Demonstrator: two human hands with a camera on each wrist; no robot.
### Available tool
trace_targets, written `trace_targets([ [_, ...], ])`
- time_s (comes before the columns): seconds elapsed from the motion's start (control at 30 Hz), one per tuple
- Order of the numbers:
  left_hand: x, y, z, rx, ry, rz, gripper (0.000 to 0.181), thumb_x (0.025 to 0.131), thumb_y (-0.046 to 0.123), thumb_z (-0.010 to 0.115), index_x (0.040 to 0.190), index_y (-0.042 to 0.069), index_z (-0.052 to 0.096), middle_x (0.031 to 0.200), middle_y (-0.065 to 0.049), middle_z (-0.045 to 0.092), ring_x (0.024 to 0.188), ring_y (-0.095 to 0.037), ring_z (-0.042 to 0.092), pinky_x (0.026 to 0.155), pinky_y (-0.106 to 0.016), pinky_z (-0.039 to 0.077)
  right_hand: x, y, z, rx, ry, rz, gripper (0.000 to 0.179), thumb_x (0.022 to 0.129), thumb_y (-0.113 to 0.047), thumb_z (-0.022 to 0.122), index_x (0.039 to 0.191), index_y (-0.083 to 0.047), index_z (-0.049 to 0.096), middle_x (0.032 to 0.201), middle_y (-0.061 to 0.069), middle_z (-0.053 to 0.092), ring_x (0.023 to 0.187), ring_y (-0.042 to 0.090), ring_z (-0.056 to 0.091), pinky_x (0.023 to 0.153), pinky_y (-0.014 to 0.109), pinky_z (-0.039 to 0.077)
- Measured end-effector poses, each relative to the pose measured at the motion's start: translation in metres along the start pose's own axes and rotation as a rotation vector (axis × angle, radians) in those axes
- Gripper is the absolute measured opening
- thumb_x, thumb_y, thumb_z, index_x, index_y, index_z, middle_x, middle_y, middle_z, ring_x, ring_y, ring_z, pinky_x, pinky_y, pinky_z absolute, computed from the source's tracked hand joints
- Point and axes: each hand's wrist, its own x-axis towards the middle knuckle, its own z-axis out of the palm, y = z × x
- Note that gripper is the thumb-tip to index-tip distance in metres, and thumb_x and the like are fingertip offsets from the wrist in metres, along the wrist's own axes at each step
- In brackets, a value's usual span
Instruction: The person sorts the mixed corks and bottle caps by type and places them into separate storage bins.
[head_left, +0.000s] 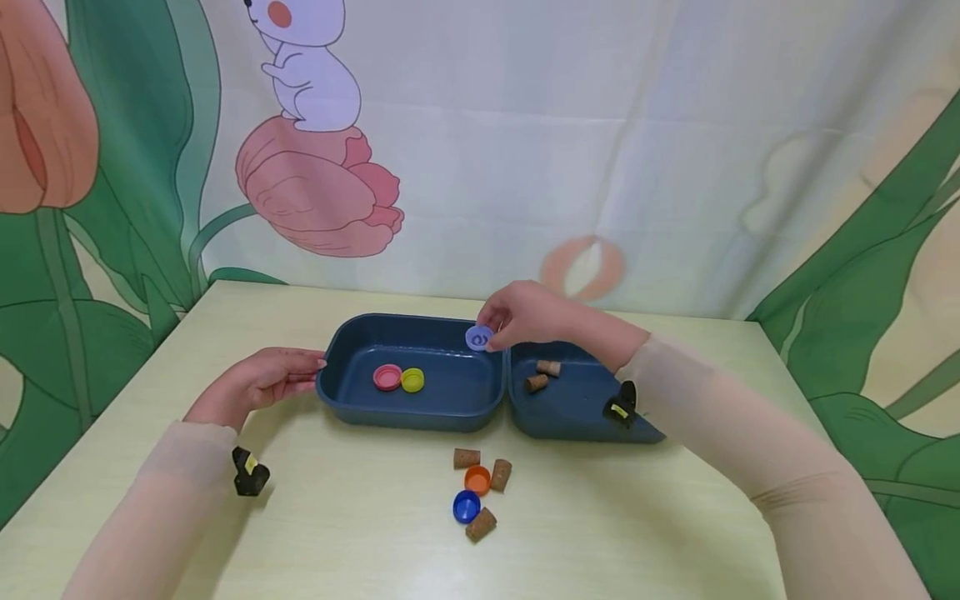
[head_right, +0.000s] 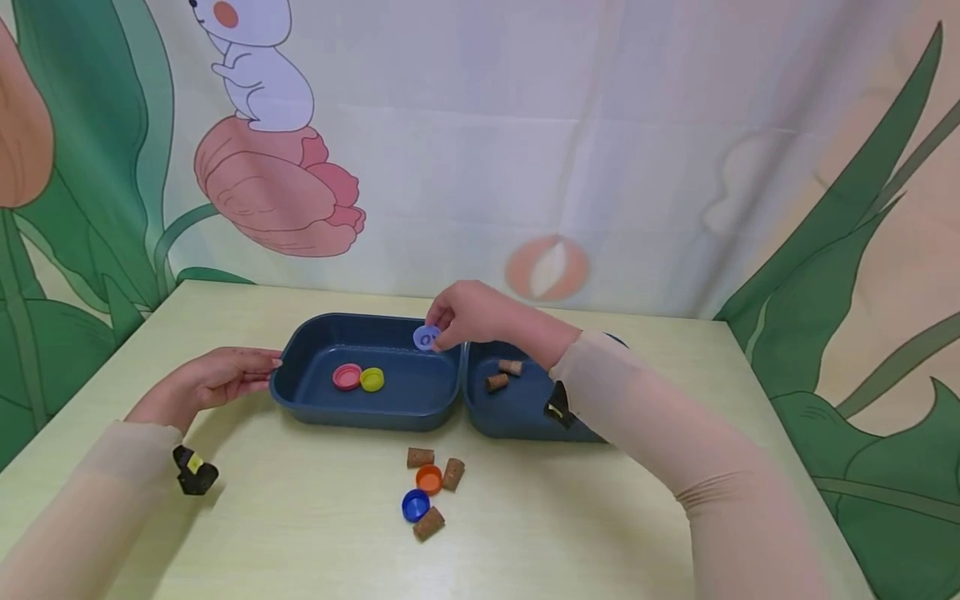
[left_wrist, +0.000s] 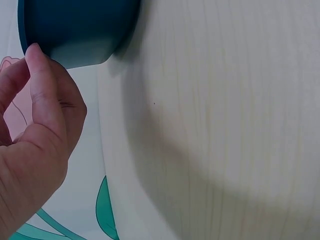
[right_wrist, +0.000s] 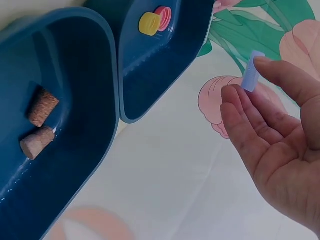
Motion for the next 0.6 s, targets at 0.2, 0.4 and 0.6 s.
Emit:
trace_targets([
  [0.2,0.000,0.002,0.000,-0.003,-0.002,-0.002,0.063,0.107,0.014,0.052,0.158,-0.009,0.024,0.087,0.012,0.076,0.079,-0.001,0.074,0.084,-0.019,0.062,0.024,-0.002,-0.002,-0.058,-0.024,0.016,0.035,0.092,-0.019,0.074,0.124,-0.003,0.071,0.116,0.013,0.075,0.106,0.025,0.069,0.093,0.033,0.058],
  [0.4,0.001,0.000,-0.001,-0.008,-0.011,0.011,0.062,0.107,0.013,0.051,0.158,-0.010,0.024,0.088,0.012,0.076,0.080,-0.001,0.074,0.082,-0.018,0.062,0.042,-0.010,-0.002,-0.056,-0.040,0.019,0.034,0.093,-0.017,0.073,0.123,-0.003,0.071,0.116,0.013,0.075,0.106,0.023,0.067,0.094,0.032,0.057],
  [0.6,0.001,-0.001,-0.001,-0.012,-0.004,0.006,0.062,0.107,0.013,0.051,0.158,-0.010,0.024,0.086,0.012,0.076,0.080,-0.001,0.074,0.083,-0.019,0.062,0.054,-0.012,0.001,-0.041,-0.056,0.019,0.034,0.093,-0.016,0.073,0.124,-0.001,0.071,0.118,0.014,0.074,0.106,0.023,0.066,0.096,0.031,0.057],
])
